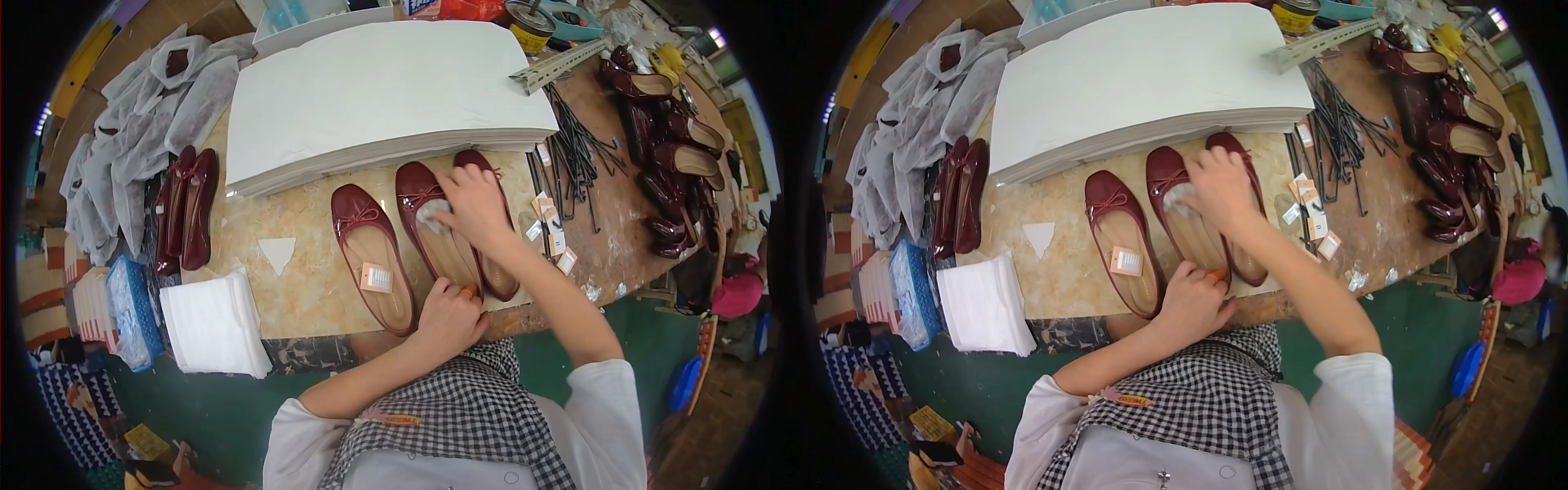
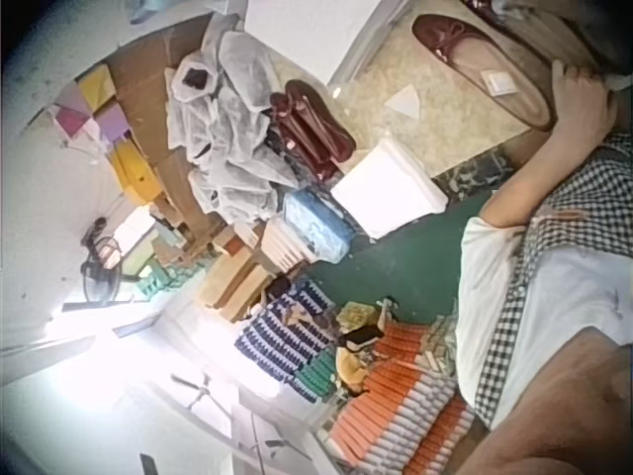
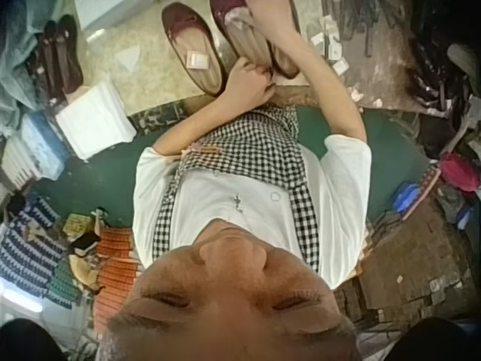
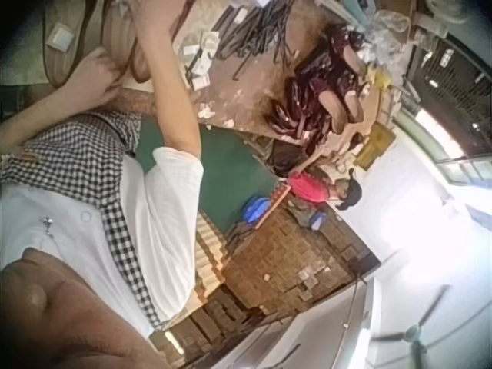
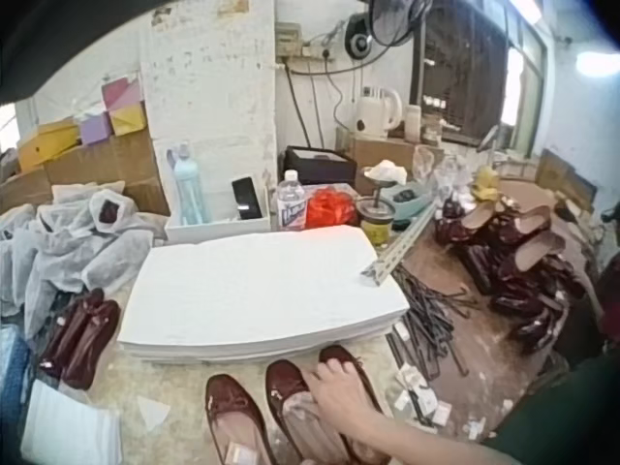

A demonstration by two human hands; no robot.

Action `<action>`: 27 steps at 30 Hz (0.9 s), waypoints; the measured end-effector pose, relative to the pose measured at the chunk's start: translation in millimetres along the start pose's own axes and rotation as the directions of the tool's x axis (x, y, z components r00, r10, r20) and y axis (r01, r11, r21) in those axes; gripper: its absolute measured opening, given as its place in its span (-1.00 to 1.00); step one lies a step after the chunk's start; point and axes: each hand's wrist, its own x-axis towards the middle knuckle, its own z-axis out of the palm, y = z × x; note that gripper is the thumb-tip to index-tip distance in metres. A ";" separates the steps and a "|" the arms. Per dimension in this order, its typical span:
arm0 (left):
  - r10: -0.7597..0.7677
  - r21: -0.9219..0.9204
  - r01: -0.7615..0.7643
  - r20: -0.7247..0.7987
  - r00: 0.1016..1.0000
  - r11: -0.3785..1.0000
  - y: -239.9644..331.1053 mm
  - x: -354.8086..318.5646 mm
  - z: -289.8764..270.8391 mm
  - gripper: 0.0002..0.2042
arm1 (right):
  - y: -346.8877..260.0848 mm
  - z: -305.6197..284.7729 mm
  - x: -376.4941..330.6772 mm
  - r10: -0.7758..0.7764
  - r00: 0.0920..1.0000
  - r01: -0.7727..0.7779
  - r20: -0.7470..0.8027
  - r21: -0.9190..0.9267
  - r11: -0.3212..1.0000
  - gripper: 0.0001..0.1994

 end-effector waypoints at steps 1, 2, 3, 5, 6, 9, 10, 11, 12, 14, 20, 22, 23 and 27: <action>0.023 0.015 -0.024 0.032 0.999 1.000 1.2 5.7 -3.3 -0.73 | 0.8 14.8 7.6 0.041 0.997 -0.041 -0.061 0.007 0.999 -0.49; 0.019 0.025 -0.020 0.055 0.998 0.999 1.5 7.4 -6.9 -0.73 | -1.7 15.7 9.9 0.063 0.996 -0.062 -0.056 0.009 0.998 -0.50; 0.036 0.085 -0.047 0.135 0.990 0.995 -0.5 11.7 -13.2 -0.73 | -2.6 15.4 10.1 0.087 0.995 -0.086 -0.052 0.009 0.996 -0.51; 0.043 0.205 -0.103 0.278 0.960 0.973 -15.7 36.7 -41.7 -0.72 | -2.3 8.4 6.0 0.076 0.994 -0.068 -0.079 0.100 0.993 -0.53; 0.220 0.285 -0.129 -0.314 0.924 0.950 -41.8 63.9 -44.7 -0.67 | 3.2 1.0 -4.6 0.045 0.993 -0.025 -0.105 0.186 0.982 -0.55; 0.192 0.644 0.206 -0.491 0.850 0.737 -152.5 144.1 -124.8 -0.36 | 3.8 -43.6 -46.1 0.116 0.990 -0.066 -0.079 0.473 0.879 -0.61; 0.054 0.630 0.337 -0.517 0.854 0.699 -193.3 140.3 -132.0 -0.41 | -1.3 -52.4 -58.9 0.130 0.991 -0.096 -0.029 0.518 0.850 -0.61; -0.075 0.606 0.451 -0.542 0.837 0.655 -218.9 137.8 -135.0 -0.45 | -3.7 -58.9 -70.0 0.152 0.988 -0.139 0.022 0.551 0.823 -0.61; -0.125 0.536 0.450 -0.535 0.835 0.714 -214.6 146.6 -133.4 -0.47 | -1.4 -62.3 -80.6 0.212 0.976 -0.198 0.044 0.580 0.790 -0.63; -0.232 0.388 0.457 -0.503 0.833 0.800 -189.5 145.8 -129.7 -0.52 | -1.6 -68.4 -98.6 0.312 0.945 -0.300 0.099 0.643 0.704 -0.67; 0.272 0.047 -0.268 -0.235 0.933 0.962 -26.5 55.6 -80.3 -0.88 | -4.0 -66.1 -97.0 0.431 0.767 -0.227 0.476 0.829 -0.511 -0.29; 0.481 -0.285 -0.512 -0.175 0.859 0.810 17.0 11.3 -78.1 -0.87 | -19.8 -70.3 -85.0 0.327 0.755 -0.191 0.568 0.668 -0.720 -0.41; 0.321 -0.214 -0.402 -0.332 0.887 0.890 8.5 12.0 -85.6 -0.88 | -20.4 -53.3 -90.9 0.247 0.758 -0.255 0.603 0.624 -0.739 -0.50; -0.006 -0.218 -0.132 -0.540 0.842 0.967 -20.4 -19.3 -85.3 -0.81 | -64.7 -77.1 -79.1 -0.133 0.746 -0.582 0.652 0.543 -0.605 -0.64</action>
